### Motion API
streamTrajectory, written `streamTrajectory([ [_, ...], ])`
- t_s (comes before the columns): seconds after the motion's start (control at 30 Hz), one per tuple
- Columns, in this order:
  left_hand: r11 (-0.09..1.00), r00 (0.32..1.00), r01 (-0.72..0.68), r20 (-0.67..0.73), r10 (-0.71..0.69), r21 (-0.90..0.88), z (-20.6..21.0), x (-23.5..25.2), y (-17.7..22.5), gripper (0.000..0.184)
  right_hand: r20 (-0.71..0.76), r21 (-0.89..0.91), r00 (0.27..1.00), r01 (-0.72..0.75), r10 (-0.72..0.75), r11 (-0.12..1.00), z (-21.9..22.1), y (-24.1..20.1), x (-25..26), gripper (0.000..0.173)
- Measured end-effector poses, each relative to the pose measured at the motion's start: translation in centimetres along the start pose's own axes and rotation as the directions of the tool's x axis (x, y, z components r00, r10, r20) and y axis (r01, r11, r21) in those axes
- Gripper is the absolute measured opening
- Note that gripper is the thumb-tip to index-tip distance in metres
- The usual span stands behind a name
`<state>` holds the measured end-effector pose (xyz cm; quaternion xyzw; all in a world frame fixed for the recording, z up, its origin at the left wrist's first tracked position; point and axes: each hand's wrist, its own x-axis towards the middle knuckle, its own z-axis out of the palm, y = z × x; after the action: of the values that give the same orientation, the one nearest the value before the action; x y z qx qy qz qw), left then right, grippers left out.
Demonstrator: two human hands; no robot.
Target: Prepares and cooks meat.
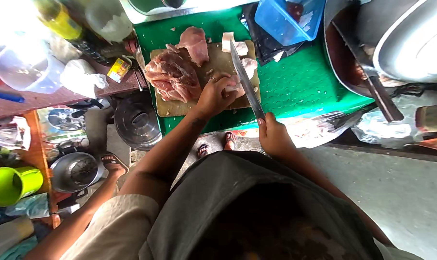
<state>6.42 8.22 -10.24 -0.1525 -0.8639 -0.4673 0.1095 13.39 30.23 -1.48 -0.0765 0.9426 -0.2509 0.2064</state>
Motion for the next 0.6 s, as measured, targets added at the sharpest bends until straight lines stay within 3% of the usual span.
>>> streamTrajectory([
  [0.1,0.998,0.998,-0.062,-0.013,0.062,0.020,0.3,-0.2,-0.8,0.024,0.046,-0.011,0.998,-0.031,0.032,0.999,-0.3,-0.3,-0.3,0.024],
  [0.23,0.993,0.993,-0.118,-0.018,0.118,0.026,0.6,-0.2,-1.3,0.024,0.013,-0.021,0.999,0.048,-0.048,0.999,0.6,1.2,0.0,0.024],
  [0.43,0.988,0.988,-0.151,-0.023,0.152,0.034,0.8,-0.1,-1.3,0.021,0.131,-0.072,0.989,-0.064,0.073,0.995,-0.5,-1.9,3.2,0.028],
  [0.6,0.989,0.991,-0.130,-0.029,0.132,0.074,0.9,-0.1,-1.1,0.022,0.143,-0.087,0.987,-0.061,0.073,0.994,-0.9,-2.6,4.9,0.032],
])
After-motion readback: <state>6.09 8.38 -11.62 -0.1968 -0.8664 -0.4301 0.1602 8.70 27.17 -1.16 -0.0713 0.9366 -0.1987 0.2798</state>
